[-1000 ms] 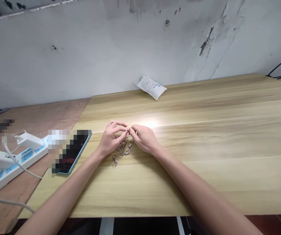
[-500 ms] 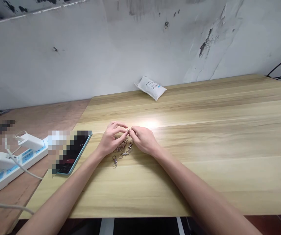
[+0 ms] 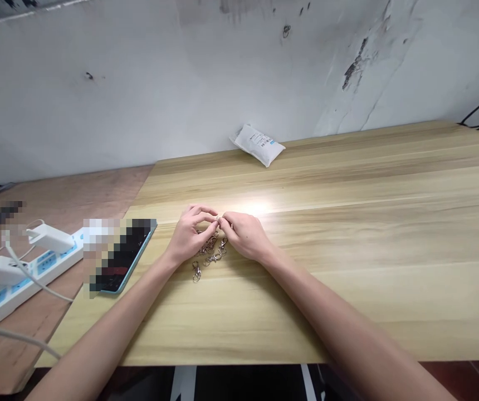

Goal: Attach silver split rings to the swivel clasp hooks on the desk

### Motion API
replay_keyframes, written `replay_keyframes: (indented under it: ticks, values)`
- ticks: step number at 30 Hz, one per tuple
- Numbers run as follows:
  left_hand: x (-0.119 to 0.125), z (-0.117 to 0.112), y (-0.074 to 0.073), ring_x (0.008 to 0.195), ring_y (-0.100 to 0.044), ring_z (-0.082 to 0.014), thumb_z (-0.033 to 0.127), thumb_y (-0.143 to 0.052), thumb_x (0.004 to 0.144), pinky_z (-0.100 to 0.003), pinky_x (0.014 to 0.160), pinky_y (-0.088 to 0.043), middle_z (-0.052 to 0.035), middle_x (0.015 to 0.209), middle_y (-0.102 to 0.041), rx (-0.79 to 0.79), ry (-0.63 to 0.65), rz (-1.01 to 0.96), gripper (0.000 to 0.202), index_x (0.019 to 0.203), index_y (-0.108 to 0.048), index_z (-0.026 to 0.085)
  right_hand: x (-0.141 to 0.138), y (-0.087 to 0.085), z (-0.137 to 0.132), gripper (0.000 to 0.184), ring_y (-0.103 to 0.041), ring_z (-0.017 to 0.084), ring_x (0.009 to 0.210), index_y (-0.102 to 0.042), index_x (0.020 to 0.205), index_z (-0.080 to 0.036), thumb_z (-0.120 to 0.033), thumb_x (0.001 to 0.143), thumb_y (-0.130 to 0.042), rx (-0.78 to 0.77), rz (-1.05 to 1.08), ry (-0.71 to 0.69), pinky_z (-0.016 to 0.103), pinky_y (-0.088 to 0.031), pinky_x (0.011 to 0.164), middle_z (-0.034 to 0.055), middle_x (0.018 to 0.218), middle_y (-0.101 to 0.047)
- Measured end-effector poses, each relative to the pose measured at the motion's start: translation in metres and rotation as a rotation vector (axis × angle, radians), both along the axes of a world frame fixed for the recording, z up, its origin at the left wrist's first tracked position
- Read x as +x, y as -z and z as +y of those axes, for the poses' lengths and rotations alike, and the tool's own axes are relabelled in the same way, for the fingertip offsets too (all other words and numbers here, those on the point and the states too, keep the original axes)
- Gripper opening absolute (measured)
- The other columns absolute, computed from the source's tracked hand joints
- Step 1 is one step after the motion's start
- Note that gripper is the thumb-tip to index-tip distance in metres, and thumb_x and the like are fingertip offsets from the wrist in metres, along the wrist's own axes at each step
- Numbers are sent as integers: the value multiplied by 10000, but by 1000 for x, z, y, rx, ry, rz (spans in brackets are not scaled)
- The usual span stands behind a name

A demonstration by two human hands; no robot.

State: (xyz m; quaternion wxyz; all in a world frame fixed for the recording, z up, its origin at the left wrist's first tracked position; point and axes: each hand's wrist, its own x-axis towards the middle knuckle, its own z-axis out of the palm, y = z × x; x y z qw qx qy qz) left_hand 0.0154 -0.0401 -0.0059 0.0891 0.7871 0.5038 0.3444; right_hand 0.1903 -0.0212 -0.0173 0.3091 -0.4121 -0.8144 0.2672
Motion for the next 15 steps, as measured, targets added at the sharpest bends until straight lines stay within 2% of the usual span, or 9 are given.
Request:
replay_keyframes:
  ticks: [3, 9, 15]
  values:
    - [1, -1, -1, 1009, -555, -210, 218, -621, 860, -388, 923, -405, -14, 1017, -692, -3, -40, 23, 109, 775, -689, 220, 0, 0, 0, 351, -460, 125, 585, -543, 684, -192, -313, 967, -374, 19, -12, 14, 250, -290, 582, 2, 645, -572]
    - [0, -1, -4, 1037, -552, -226, 188, -636, 823, -393, 903, -384, -10, 1019, -699, 104, -132, 131, 101, 731, -664, 219, 2, -3, 2, 317, -557, 137, 665, -607, 751, -187, -311, 968, -414, 33, -29, 89, 246, -313, 612, 22, 751, -671]
    - [-2, -1, -2, 1046, -550, -218, 192, -641, 827, -386, 906, -377, -3, 1039, -693, 129, -117, 131, 99, 735, -661, 222, 2, -1, -1, 331, -537, 129, 646, -625, 795, -181, -313, 990, -392, 149, -105, 24, 242, -303, 587, 30, 756, -657]
